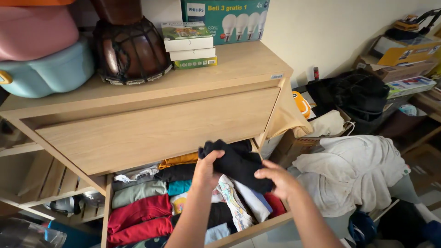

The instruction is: The person folds various garments and places them into a wooden drawer. They repeatedly pick up items from a laundry basket, fold them by hand, and arrange them neatly inside the drawer.

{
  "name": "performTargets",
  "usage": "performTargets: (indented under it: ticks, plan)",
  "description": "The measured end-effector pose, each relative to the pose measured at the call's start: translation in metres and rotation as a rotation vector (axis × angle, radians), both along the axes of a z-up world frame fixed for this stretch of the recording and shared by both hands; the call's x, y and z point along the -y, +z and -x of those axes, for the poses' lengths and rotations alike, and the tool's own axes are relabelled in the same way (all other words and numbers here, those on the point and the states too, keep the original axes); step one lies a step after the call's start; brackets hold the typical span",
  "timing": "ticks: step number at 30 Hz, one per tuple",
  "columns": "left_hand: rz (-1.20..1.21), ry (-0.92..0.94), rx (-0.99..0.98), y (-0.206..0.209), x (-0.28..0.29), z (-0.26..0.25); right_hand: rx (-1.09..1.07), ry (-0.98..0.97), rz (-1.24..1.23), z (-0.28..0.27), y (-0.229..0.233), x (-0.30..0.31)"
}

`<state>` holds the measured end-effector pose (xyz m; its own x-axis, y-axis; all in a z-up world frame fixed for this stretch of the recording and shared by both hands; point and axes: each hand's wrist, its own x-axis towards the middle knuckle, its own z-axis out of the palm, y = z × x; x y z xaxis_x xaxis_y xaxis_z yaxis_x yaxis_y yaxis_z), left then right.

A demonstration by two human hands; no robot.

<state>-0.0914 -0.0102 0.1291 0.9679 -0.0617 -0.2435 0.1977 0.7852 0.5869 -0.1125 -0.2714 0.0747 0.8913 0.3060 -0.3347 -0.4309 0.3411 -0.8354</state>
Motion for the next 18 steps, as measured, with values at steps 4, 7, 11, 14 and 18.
performTargets:
  ticks: [4,7,11,14,18]
  plan:
    - [-0.252,-0.122,-0.181,-0.066,-0.027,-0.041,0.209,-0.093,0.518,-0.074,-0.033,0.011]
    - [-0.613,-0.165,-0.167,-0.111,-0.033,-0.065,0.268,-0.115,0.630,-0.112,-0.053,-0.003]
    - [-1.128,-0.065,0.125,-0.152,-0.031,-0.087,0.401,-0.189,1.008,-0.135,-0.074,-0.017]
    - [-1.411,-0.135,0.100,-0.171,-0.034,-0.092,0.364,-0.118,1.247,-0.143,-0.094,-0.019]
    - [-1.535,-0.316,0.164,-0.174,-0.043,-0.108,0.368,0.312,1.548,-0.166,-0.104,-0.018]
